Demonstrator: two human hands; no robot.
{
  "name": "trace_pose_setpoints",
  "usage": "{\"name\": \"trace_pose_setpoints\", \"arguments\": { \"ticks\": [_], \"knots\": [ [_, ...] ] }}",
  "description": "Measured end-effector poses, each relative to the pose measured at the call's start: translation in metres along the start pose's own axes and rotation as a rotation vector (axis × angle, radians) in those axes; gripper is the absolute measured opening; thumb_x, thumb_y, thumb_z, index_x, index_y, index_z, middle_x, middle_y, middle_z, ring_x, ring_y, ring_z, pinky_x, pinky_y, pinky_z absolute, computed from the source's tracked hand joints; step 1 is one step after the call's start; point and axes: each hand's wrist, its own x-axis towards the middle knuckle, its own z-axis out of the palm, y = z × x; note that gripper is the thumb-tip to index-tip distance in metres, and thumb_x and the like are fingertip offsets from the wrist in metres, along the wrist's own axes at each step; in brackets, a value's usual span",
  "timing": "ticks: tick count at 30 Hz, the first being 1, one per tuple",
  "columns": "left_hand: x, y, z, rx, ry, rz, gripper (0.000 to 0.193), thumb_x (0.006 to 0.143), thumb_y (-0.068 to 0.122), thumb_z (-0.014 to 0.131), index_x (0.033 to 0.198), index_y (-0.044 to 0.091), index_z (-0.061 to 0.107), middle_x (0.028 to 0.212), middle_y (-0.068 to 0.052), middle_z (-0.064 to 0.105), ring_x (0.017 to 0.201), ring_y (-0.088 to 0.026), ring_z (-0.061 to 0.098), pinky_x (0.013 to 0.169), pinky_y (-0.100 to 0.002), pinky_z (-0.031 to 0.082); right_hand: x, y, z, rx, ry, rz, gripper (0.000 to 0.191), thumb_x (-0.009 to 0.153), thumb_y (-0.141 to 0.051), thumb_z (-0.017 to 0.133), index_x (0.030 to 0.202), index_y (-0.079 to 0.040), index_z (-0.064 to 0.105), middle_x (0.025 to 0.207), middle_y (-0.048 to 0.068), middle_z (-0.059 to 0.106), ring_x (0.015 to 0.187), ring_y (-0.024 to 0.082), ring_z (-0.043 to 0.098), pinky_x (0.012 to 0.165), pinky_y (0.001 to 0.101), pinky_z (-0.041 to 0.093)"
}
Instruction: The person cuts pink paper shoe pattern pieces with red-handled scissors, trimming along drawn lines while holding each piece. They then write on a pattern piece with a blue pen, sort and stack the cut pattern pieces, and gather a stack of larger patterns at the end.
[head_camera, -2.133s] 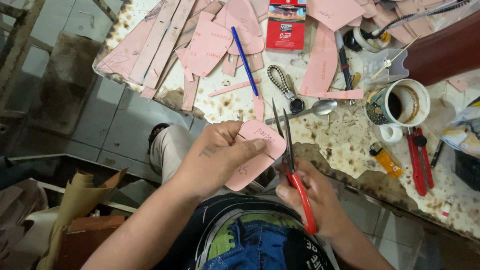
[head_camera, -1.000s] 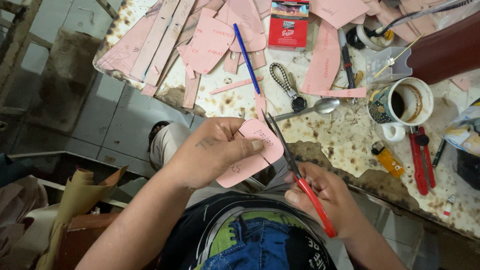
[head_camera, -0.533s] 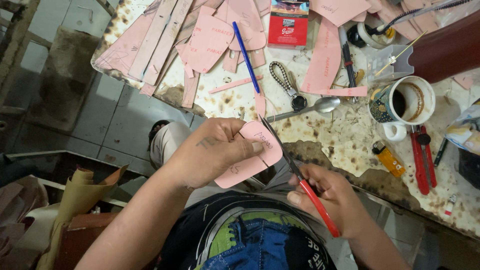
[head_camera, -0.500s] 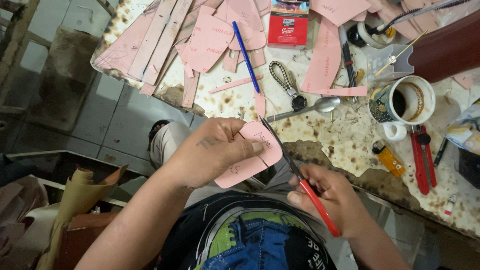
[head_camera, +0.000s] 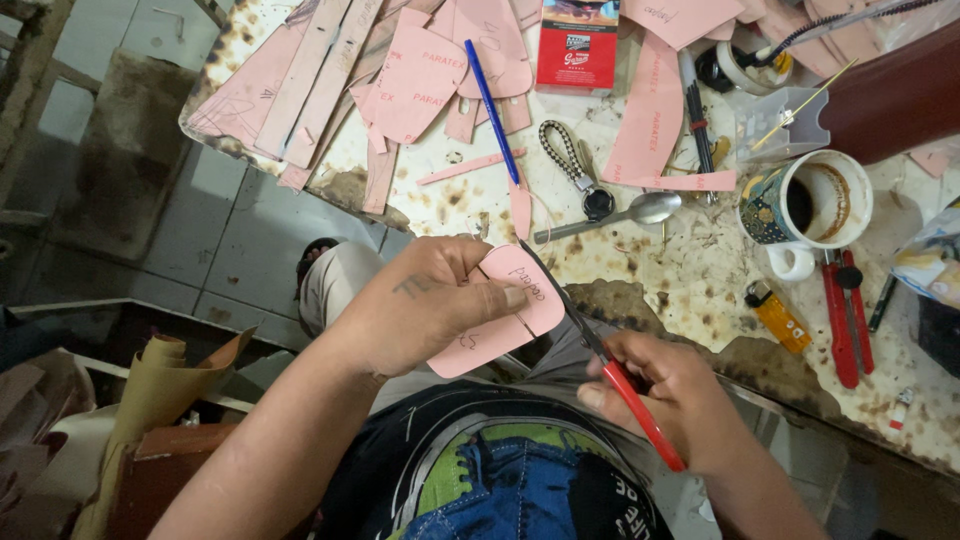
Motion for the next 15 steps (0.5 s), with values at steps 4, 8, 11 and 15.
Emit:
{"name": "trace_pose_setpoints", "arguments": {
  "ticks": [4, 8, 11, 15],
  "knots": [
    [0.001, 0.001, 0.000, -0.013, 0.008, 0.020, 0.019, 0.090, 0.015, 0.072, 0.094, -0.003, 0.074, 0.074, -0.004, 0.073, 0.058, -0.006, 0.064, 0.051, -0.023, 0.050, 0.001, -0.001, 0.000, 0.018, -0.017, 0.045, 0.034, 0.073, -0.022, 0.085, 0.096, -0.001, 0.072, 0.076, 0.006, 0.073, 0.068, 0.012, 0.068, 0.063, 0.0276, 0.057],
    [0.000, 0.000, -0.001, -0.019, 0.033, 0.076, 0.021, 0.094, 0.016, 0.067, 0.093, -0.002, 0.077, 0.074, -0.003, 0.074, 0.060, -0.006, 0.064, 0.053, -0.023, 0.052, 0.000, -0.006, 0.004, 0.092, -0.041, 0.139, 0.037, 0.074, -0.022, 0.084, 0.101, -0.001, 0.071, 0.081, 0.005, 0.072, 0.072, 0.011, 0.066, 0.066, 0.0267, 0.056],
    [-0.001, -0.005, 0.002, 0.017, 0.009, 0.136, 0.021, 0.095, 0.015, 0.068, 0.094, -0.003, 0.077, 0.075, -0.002, 0.072, 0.061, -0.005, 0.062, 0.054, -0.023, 0.051, 0.001, -0.012, 0.007, 0.106, -0.074, 0.211, 0.039, 0.075, -0.023, 0.082, 0.106, -0.002, 0.070, 0.081, 0.004, 0.068, 0.073, 0.010, 0.063, 0.066, 0.0263, 0.054],
    [0.002, -0.011, 0.006, 0.018, -0.083, 0.132, 0.022, 0.096, 0.017, 0.066, 0.096, -0.002, 0.077, 0.077, -0.001, 0.073, 0.063, -0.003, 0.062, 0.055, -0.022, 0.051, 0.006, -0.014, 0.010, 0.186, -0.121, 0.163, 0.043, 0.078, -0.021, 0.080, 0.112, -0.001, 0.066, 0.081, 0.003, 0.065, 0.073, 0.010, 0.059, 0.065, 0.0266, 0.051]
  ]
}}
